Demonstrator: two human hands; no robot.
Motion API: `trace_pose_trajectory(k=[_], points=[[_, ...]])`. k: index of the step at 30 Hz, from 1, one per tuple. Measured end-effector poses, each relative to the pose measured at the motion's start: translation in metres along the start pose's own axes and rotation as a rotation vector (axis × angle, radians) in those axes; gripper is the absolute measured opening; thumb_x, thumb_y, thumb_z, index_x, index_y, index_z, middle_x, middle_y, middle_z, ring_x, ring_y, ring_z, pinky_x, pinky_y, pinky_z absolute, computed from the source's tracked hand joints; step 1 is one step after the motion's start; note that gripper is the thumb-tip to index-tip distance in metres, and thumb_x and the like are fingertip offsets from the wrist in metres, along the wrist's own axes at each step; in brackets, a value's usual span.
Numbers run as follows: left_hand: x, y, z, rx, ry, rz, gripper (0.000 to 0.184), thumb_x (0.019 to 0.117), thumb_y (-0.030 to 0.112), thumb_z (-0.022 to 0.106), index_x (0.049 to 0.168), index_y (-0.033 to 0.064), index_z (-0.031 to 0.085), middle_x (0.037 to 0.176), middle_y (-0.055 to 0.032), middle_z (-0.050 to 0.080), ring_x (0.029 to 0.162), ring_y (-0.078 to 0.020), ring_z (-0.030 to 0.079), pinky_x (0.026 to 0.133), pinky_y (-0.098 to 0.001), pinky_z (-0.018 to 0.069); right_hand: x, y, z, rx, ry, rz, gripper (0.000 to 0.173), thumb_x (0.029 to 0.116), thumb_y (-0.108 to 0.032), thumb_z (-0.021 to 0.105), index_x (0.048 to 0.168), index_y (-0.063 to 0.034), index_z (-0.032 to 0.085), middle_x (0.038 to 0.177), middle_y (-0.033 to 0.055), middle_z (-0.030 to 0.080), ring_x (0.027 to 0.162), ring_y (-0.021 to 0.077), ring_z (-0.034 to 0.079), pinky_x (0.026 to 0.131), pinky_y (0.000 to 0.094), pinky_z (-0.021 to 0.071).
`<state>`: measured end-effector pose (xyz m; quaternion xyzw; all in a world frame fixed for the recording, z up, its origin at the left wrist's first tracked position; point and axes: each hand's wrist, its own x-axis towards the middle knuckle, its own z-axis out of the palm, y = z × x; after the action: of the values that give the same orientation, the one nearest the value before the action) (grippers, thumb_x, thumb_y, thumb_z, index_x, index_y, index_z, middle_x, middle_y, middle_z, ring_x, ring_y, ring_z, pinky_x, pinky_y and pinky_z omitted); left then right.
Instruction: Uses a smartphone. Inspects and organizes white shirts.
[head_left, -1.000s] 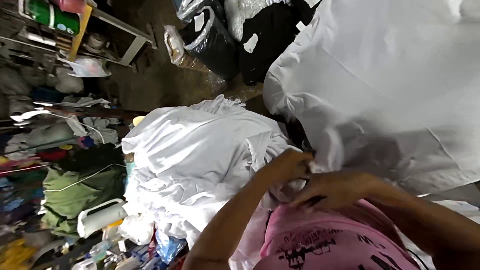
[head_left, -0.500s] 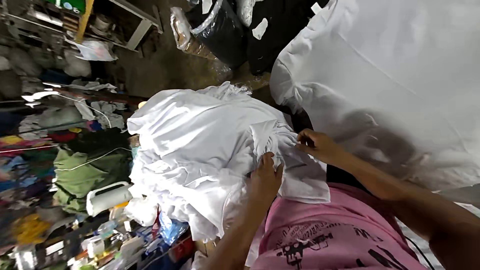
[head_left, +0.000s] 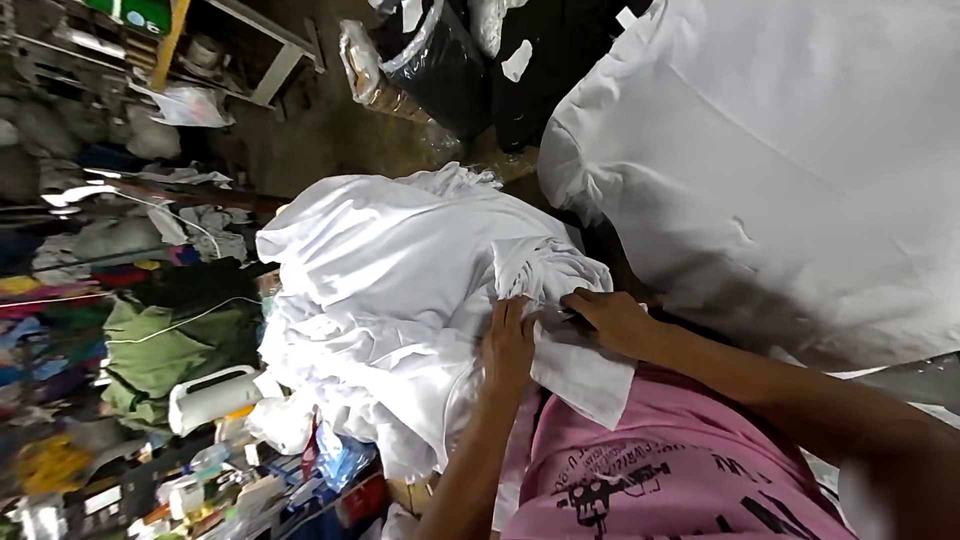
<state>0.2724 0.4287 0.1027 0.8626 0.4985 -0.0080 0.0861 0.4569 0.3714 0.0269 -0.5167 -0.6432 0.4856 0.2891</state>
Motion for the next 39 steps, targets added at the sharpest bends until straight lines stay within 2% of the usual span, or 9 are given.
trace_pose_trajectory(k=[4,8,11,15,20,24,29,34,39], points=[[-0.003,-0.007,0.005,-0.049,0.129,0.065,0.013,0.0938,0.003,0.064,0.095,-0.0054,0.075,0.102,-0.024,0.07,0.088,-0.0334,0.073,0.076,-0.0418,0.0609,-0.003,-0.01,-0.01,0.064,0.047,0.083,0.056,0.1003,-0.036,0.064,0.14,0.0021,0.052,0.127,0.0259,0.062,0.109,0.0429,0.066,0.09,0.0588,0.0522],[-0.006,0.002,0.002,-0.02,0.066,0.013,0.019,0.0979,0.005,0.059,0.101,-0.0111,0.068,0.108,-0.027,0.068,0.091,-0.0364,0.072,0.076,-0.0444,0.0601,-0.004,-0.007,-0.003,0.095,0.266,-0.006,0.035,0.1047,-0.022,0.056,0.126,0.0058,0.061,0.116,0.0251,0.066,0.098,0.0396,0.069,0.084,0.054,0.0566],[-0.001,0.011,-0.001,0.058,-0.059,-0.049,0.027,0.0992,0.012,0.06,0.118,-0.0054,0.069,0.119,-0.0281,0.066,0.094,-0.0398,0.072,0.076,-0.0496,0.0597,0.001,-0.007,-0.002,0.139,0.193,-0.016,0.033,0.102,-0.016,0.058,0.126,0.0061,0.062,0.119,0.0258,0.066,0.102,0.0404,0.069,0.089,0.0551,0.0547],[0.001,-0.002,0.018,0.135,0.147,0.083,0.016,0.0957,0.008,0.064,0.097,-0.003,0.075,0.099,-0.0218,0.071,0.076,-0.0335,0.073,0.06,-0.0433,0.0601,0.009,-0.003,0.002,0.167,0.069,0.019,0.034,0.1039,-0.017,0.056,0.128,0.0056,0.061,0.123,0.0255,0.064,0.107,0.0394,0.067,0.095,0.0539,0.0521],[0.001,0.011,-0.001,0.058,-0.056,-0.032,0.021,0.0998,0.006,0.056,0.102,-0.0104,0.069,0.113,-0.0288,0.067,0.093,-0.0401,0.071,0.077,-0.0491,0.0594,0.01,0.004,0.002,0.094,0.071,-0.018,0.034,0.1045,-0.018,0.056,0.129,0.0052,0.062,0.121,0.0259,0.065,0.111,0.0413,0.066,0.096,0.056,0.0512],[-0.002,0.006,0.006,0.061,-0.01,0.011,0.027,0.0977,0.015,0.065,0.112,-0.0058,0.072,0.114,-0.0267,0.068,0.089,-0.0379,0.072,0.072,-0.0473,0.0601,0.013,0.004,0.001,0.108,0.051,-0.006,0.035,0.1052,-0.018,0.055,0.131,0.005,0.06,0.121,0.0263,0.065,0.112,0.0414,0.065,0.098,0.055,0.0506],[0.003,-0.002,0.02,0.142,0.142,0.105,0.017,0.0949,0.01,0.065,0.094,-0.0027,0.076,0.098,-0.0214,0.072,0.081,-0.0354,0.074,0.062,-0.0462,0.0599,0.014,0.005,0.004,0.072,0.071,-0.033,0.034,0.1049,-0.019,0.055,0.128,0.0046,0.063,0.118,0.0255,0.066,0.11,0.0406,0.066,0.096,0.0538,0.0521],[0.0,0.005,0.002,-0.132,0.047,0.041,0.018,0.0958,0.005,0.06,0.091,-0.0084,0.071,0.097,-0.0233,0.068,0.088,-0.0327,0.07,0.079,-0.0416,0.0585,0.012,0.005,0.002,0.055,0.08,-0.071,0.034,0.1049,-0.019,0.055,0.128,0.0055,0.062,0.118,0.0274,0.066,0.109,0.043,0.066,0.094,0.0554,0.053],[-0.007,0.01,-0.001,-0.226,0.135,0.131,0.016,0.0928,0.008,0.064,0.085,-0.0039,0.072,0.087,-0.0166,0.068,0.08,-0.0218,0.068,0.075,-0.0286,0.0576,0.02,0.002,0.009,0.058,0.133,-0.227,0.027,0.1034,-0.011,0.053,0.123,0.0031,0.065,0.11,0.0267,0.066,0.102,0.042,0.067,0.09,0.0537,0.055]])
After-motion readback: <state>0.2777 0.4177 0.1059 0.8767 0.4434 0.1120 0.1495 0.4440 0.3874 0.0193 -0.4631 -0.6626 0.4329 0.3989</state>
